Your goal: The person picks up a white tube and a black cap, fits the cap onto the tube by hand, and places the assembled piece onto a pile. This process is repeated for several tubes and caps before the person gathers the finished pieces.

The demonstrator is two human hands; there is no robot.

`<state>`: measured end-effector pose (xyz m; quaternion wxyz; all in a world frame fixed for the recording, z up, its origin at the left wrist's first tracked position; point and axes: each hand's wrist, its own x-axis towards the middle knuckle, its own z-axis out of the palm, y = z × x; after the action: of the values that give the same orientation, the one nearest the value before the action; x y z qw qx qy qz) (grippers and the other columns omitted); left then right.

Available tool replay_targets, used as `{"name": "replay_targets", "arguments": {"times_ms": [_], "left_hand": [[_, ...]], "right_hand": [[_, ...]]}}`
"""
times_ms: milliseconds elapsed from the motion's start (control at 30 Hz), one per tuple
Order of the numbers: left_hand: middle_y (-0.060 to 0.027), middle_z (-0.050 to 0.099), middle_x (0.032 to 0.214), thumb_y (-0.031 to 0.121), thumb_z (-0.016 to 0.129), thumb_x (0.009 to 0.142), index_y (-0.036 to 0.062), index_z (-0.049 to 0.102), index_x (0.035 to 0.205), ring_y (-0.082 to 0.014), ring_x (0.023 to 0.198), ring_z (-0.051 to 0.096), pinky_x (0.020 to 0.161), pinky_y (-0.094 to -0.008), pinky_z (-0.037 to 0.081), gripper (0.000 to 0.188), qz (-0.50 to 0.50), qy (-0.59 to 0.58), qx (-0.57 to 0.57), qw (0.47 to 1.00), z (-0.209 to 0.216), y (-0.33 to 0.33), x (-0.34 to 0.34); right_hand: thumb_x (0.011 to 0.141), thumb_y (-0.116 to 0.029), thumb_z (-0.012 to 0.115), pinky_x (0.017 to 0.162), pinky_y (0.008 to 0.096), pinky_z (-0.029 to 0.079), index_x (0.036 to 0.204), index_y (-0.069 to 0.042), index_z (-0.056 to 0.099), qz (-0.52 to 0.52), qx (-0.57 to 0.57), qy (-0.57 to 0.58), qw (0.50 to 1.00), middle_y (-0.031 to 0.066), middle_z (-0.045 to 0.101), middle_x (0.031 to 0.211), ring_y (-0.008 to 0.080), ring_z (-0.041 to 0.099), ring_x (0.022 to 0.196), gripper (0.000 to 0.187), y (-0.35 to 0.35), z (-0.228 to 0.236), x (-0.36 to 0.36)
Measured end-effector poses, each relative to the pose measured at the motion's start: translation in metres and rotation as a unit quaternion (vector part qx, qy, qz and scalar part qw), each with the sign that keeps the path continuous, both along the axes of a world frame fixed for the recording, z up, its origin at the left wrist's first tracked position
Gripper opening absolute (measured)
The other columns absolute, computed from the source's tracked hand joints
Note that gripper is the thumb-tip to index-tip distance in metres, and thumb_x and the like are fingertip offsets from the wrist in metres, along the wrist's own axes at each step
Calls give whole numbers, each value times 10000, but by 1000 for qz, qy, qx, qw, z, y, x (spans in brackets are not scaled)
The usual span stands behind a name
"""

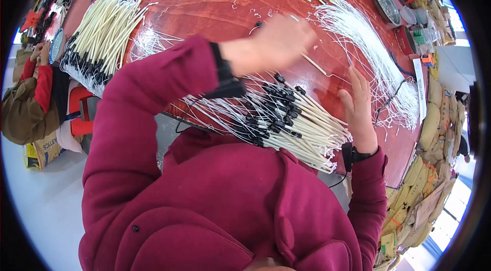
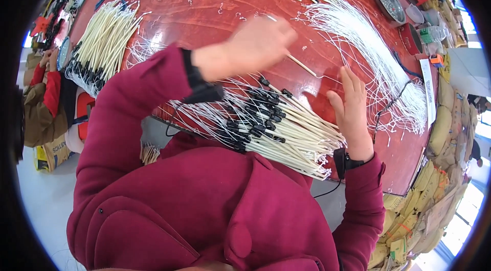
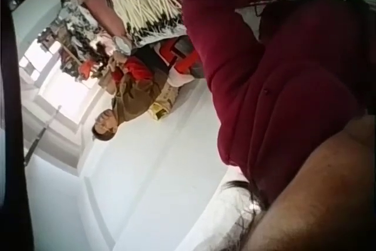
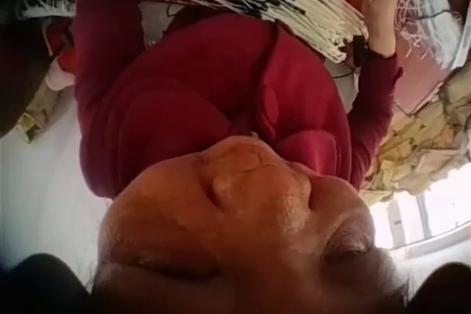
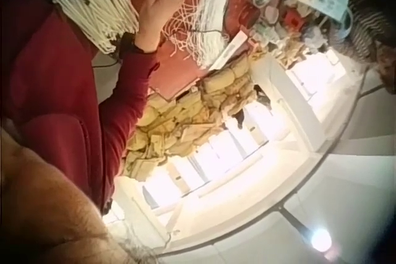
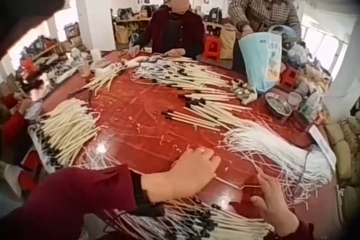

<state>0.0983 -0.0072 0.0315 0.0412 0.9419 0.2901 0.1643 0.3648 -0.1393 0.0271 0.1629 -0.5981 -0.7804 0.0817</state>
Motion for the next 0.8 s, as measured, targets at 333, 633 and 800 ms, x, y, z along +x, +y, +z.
{"name": "replay_targets", "arguments": {"times_ms": [333,633,800], "left_hand": [[-152,599,962,69,648,877,43,516,1051,-357,900,599,751,-438,483,220,44,-113,-190,974,-45,35,-67],[-62,556,731,40,609,942,51,498,1028,-188,620,543,600,-299,440,141,-51,-218,-308,925,6,-13,-46],[15,530,736,40,591,967,58,512,1060,-38,573,452,521,-212,372,123,-37,-246,-380,891,25,-30,-65]], "right_hand": [[848,-195,738,1020,444,401,1398,-12,491,16,66,-35,997,178,528,1377,371,511,1208,630,25,-2,-41],[838,-161,730,846,377,412,982,-68,712,72,79,-46,993,25,700,961,223,582,934,173,19,3,-36],[834,-159,732,829,356,400,885,-86,721,99,105,-10,989,-2,704,882,204,581,879,90,11,21,-47]]}}
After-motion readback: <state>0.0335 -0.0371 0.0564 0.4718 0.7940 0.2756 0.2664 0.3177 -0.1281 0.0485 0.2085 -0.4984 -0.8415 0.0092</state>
